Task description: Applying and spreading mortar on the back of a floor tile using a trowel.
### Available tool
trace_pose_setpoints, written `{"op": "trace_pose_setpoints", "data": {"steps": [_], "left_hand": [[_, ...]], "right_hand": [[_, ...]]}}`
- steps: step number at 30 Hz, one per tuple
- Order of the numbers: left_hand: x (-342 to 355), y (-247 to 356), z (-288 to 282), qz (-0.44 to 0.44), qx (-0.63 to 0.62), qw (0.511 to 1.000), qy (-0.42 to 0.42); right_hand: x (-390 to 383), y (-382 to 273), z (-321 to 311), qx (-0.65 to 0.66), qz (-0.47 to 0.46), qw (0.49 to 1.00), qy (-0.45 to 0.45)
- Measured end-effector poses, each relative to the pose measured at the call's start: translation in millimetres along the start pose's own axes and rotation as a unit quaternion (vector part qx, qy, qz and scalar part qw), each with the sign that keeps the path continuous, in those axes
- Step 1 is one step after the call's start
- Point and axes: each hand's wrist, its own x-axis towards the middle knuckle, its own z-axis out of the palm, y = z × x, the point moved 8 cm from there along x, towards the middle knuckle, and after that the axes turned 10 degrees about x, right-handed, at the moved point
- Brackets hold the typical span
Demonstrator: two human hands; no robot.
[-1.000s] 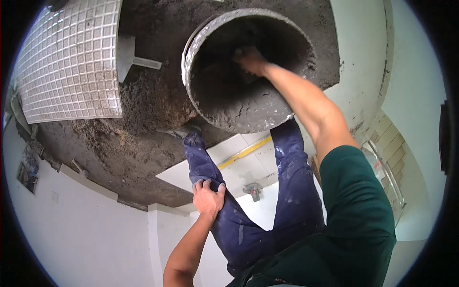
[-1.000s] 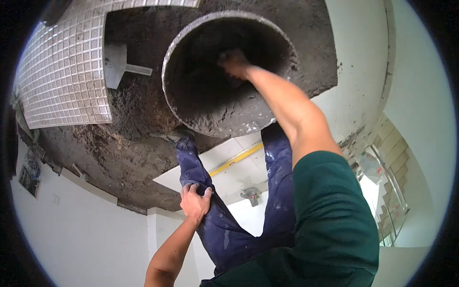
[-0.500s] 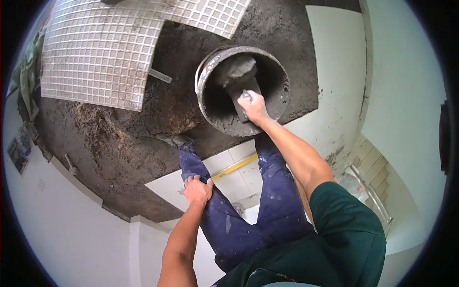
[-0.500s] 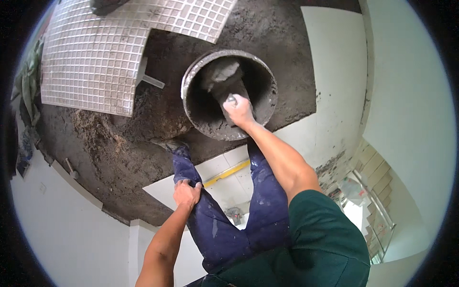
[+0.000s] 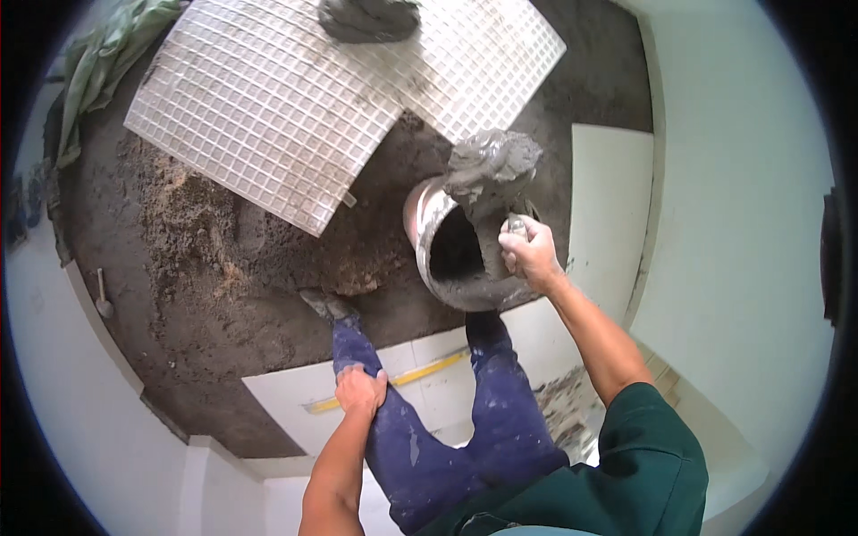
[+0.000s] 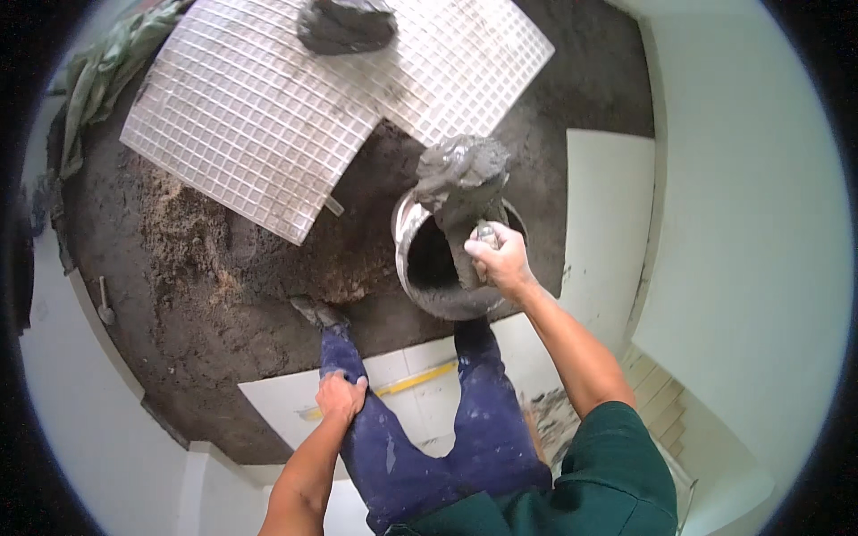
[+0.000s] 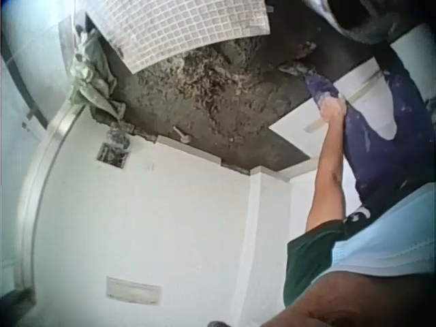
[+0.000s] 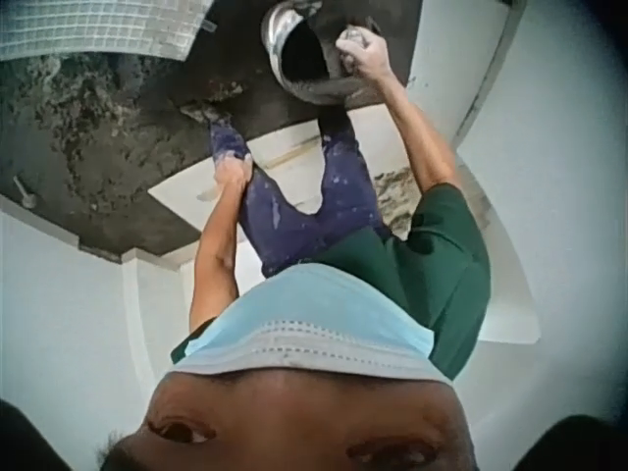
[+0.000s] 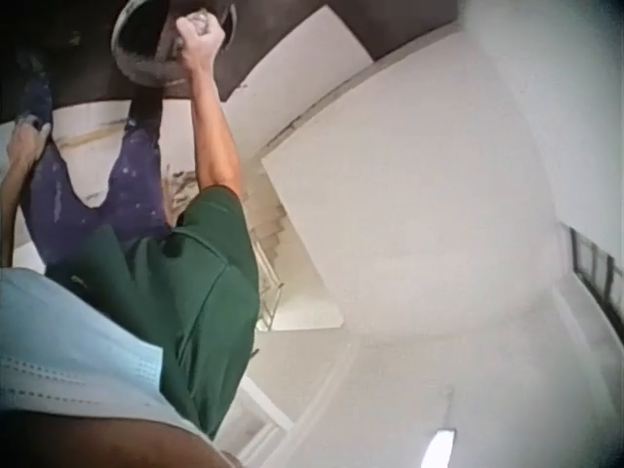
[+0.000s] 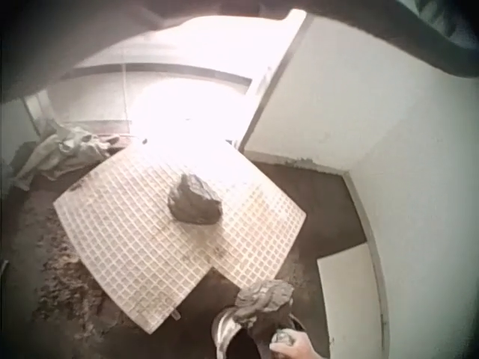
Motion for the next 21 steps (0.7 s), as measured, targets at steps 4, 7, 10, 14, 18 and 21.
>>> {"op": "trace_pose_setpoints", "data": {"steps": [4, 7, 10, 14, 18, 21], "left_hand": [[-4, -17, -5, -0.003, -0.021, 1.0, -0.009], [-1, -19, -3, -0.003, -0.043, 0.999, -0.014], [-1, -40, 12, -0.009, -0.059, 0.998, 0.005], [1, -34, 16, -0.002, -0.074, 0.997, 0.02], [0, -39, 16, -0.006, -0.092, 0.996, 0.008], [-6, -58, 19, -0.022, -0.107, 0.994, -0.005]], "right_hand": [[58, -82, 65, 0.03, -0.105, 0.994, 0.004], [120, -144, 105, -0.13, -0.246, 0.959, 0.056], [158, -193, 188, -0.453, -0.374, 0.778, 0.222], [242, -221, 253, -0.665, -0.313, 0.657, 0.167], [269, -265, 268, -0.625, -0.216, 0.734, 0.151], [241, -256, 285, -0.592, -0.306, 0.736, 0.114]]}}
